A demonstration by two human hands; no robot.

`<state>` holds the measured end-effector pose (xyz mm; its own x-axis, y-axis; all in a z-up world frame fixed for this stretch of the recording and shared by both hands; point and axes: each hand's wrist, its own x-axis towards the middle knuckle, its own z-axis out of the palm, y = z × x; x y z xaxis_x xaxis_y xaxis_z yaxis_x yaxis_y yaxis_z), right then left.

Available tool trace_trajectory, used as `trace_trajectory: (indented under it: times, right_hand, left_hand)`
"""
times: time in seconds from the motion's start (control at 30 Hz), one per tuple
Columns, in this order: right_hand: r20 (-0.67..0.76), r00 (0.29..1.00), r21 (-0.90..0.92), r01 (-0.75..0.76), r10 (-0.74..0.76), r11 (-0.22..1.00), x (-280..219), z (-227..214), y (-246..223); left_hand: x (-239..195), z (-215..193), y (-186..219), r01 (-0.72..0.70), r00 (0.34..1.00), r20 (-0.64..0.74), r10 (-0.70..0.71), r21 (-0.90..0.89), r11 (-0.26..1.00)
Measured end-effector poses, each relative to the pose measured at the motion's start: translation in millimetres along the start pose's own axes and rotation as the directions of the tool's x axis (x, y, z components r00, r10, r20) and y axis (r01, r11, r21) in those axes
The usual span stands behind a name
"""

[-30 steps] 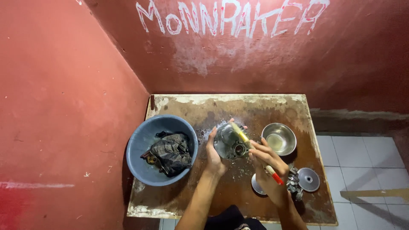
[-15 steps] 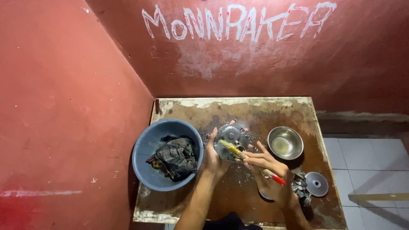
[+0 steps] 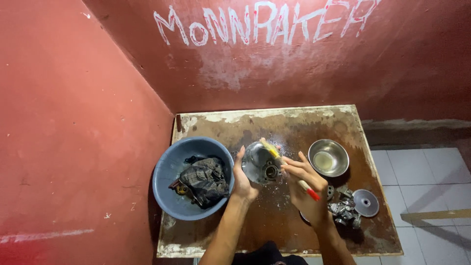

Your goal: Cleaning internal motorcycle engine and carburetor components with a brush and solvent.

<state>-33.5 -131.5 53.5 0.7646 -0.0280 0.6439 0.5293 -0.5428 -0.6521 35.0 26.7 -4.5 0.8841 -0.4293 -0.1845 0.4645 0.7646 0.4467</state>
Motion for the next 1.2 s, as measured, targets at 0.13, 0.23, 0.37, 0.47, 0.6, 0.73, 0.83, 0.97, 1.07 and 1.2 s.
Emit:
trace_trajectory:
  times: [0.13, 0.23, 0.37, 0.47, 0.6, 0.73, 0.83, 0.97, 1.07, 1.2]
  right_hand:
    - [0.091, 0.996, 0.061, 0.014, -0.020, 0.998, -0.3, -5.1, -1.5]
    - [0.082, 0.997, 0.134, -0.013, 0.002, 0.991, -0.3, -4.8, -1.4]
    - [-0.011, 1.000, 0.011, 0.014, -0.014, 1.000, 7.1, -0.8, -3.2]
    - [0.020, 0.999, 0.000, 0.035, -0.035, 0.999, 4.5, -4.1, 0.3]
    - [0.137, 0.990, 0.144, 0.024, -0.044, 0.989, -2.2, -9.1, 6.9]
    - [0.090, 0.994, 0.113, 0.053, -0.063, 0.992, 1.0, -3.8, 6.7]
    - [-0.025, 0.999, 0.039, 0.047, -0.046, 0.998, 0.8, -2.2, 11.3]
    - [0.054, 0.996, 0.010, 0.074, -0.075, 0.997, 7.5, -10.0, 3.7]
    - [0.140, 0.985, 0.044, 0.098, -0.103, 0.994, 8.0, -20.4, -0.2]
    - [0.045, 0.998, -0.022, 0.048, -0.047, 0.999, -6.7, -17.9, 11.9]
  left_hand:
    - [0.6, 4.5, 2.9, -0.077, 0.996, -0.030, 0.080, 0.095, 0.993]
    - [0.1, 13.0, 5.3, -0.051, 0.979, 0.198, 0.047, 0.017, 0.999]
    - [6.5, 15.9, 5.3, -0.050, 0.999, -0.007, 0.050, 0.036, 0.998]
    - [7.7, 14.5, 4.6, -0.046, 0.999, -0.019, 0.046, 0.003, 0.999]
    - [5.7, 17.0, 9.8, -0.048, 0.985, 0.164, 0.046, 0.010, 0.999]
    - [9.7, 11.8, 4.1, -0.049, 0.965, 0.254, 0.063, -0.063, 0.997]
    - [11.8, 10.0, -0.1, -0.063, 0.998, 0.019, 0.063, -0.016, 0.998]
    - [11.1, 15.3, 4.7, -0.070, 0.995, 0.070, 0.075, -0.077, 0.995]
    - [3.7, 16.5, 6.3, -0.091, 0.986, 0.139, 0.096, -0.041, 0.995]
    - [0.9, 8.9, -1.7, -0.066, 0.994, 0.086, 0.065, 0.010, 0.998]
